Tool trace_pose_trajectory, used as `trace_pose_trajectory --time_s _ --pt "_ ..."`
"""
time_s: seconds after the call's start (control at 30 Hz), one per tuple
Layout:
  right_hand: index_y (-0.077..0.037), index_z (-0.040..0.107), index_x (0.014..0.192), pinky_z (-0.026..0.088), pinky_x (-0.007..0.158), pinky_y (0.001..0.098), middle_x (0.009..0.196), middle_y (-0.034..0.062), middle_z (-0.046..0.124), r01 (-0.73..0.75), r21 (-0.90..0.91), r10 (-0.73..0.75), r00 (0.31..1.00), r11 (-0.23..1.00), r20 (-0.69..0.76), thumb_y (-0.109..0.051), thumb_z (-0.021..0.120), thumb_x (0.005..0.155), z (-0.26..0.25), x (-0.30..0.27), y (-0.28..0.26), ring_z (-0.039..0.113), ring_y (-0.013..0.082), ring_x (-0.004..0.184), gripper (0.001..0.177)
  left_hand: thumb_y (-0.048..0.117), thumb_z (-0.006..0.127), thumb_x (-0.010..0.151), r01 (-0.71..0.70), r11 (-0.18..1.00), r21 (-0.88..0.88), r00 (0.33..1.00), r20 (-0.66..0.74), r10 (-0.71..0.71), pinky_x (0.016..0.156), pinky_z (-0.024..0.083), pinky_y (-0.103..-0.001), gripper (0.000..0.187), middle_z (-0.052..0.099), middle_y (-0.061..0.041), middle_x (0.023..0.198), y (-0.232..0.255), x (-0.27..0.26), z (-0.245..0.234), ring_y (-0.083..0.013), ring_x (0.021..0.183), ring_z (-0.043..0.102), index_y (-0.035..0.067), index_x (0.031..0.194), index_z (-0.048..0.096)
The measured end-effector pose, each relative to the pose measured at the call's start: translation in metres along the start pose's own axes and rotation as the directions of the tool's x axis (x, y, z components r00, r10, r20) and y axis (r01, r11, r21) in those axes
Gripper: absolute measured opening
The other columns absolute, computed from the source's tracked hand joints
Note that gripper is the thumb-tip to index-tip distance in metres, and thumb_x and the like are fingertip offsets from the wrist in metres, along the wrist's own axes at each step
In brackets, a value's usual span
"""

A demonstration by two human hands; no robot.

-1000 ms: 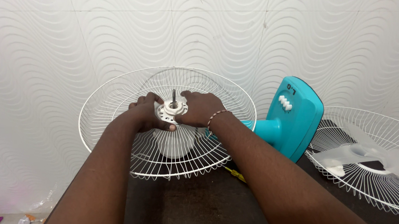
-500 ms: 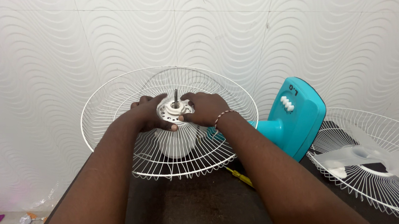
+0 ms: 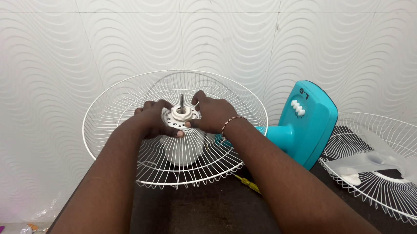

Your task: The person disassembles a teal and white electric fan on a dark table. They remove the front grille, unscrew the central cap, take off the fan blades, remove the rear grille, and then use a screwdriver to detach the motor housing from the fan stand.

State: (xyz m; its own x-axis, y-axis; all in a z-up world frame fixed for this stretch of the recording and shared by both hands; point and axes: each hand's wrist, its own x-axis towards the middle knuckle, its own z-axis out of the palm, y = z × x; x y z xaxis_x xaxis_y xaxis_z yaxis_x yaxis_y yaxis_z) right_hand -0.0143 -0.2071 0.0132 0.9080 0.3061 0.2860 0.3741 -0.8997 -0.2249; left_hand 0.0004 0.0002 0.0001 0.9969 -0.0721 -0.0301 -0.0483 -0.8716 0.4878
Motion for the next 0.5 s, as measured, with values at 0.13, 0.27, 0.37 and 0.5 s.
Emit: trace_pose_trajectory --time_s 0.13,0.27,0.37,0.5 --pt "-0.018 0.064 0.12 0.056 0.09 0.0397 0.115 0.0053 0.075 0.003 -0.082 0.002 0.998 0.997 0.056 -0.059 0.076 0.08 -0.0008 -0.0017 -0.0013 0.073 0.0239 0.104 0.058 0.051 0.101 0.045 -0.009 1.0 0.018 0.999 -0.041 0.01 0.116 0.037 -0.062 0.121 0.042 -0.011 0.154 0.0009 -0.0002 -0.0005 -0.0407 0.144 0.034 0.026 0.149 0.045" --pt "-0.022 0.061 0.123 0.055 0.087 0.041 0.116 0.0027 0.073 0.029 -0.05 -0.028 0.999 0.998 0.023 -0.057 0.077 0.079 0.0002 -0.0009 -0.0022 0.072 0.0238 0.103 0.059 0.048 0.1 0.048 -0.011 1.0 0.019 1.0 -0.016 0.011 0.116 0.034 -0.065 0.121 0.036 -0.009 0.156 0.0018 -0.0025 0.0008 -0.0415 0.146 0.027 0.038 0.154 0.043" --pt "-0.019 0.058 0.124 0.056 0.087 0.0407 0.113 0.0033 0.073 0.018 -0.039 -0.017 1.0 0.999 0.02 -0.057 0.078 0.078 0.0015 -0.001 -0.0013 0.072 0.024 0.101 0.062 0.049 0.098 0.046 0.019 1.0 -0.015 1.0 -0.009 -0.019 0.116 0.038 -0.063 0.117 0.042 -0.009 0.155 0.0008 -0.0034 0.0012 -0.0393 0.147 0.031 0.033 0.151 0.049" --pt "-0.017 0.06 0.118 0.056 0.087 0.0401 0.112 0.0025 0.074 0.018 -0.051 -0.016 1.0 0.999 0.024 -0.055 0.079 0.08 0.002 -0.0016 0.0 0.073 0.0233 0.101 0.057 0.051 0.1 0.041 0.006 0.999 -0.044 0.999 -0.041 -0.008 0.115 0.042 -0.061 0.124 0.047 -0.01 0.153 0.0001 -0.0014 0.0018 -0.0384 0.144 0.037 0.024 0.149 0.047"
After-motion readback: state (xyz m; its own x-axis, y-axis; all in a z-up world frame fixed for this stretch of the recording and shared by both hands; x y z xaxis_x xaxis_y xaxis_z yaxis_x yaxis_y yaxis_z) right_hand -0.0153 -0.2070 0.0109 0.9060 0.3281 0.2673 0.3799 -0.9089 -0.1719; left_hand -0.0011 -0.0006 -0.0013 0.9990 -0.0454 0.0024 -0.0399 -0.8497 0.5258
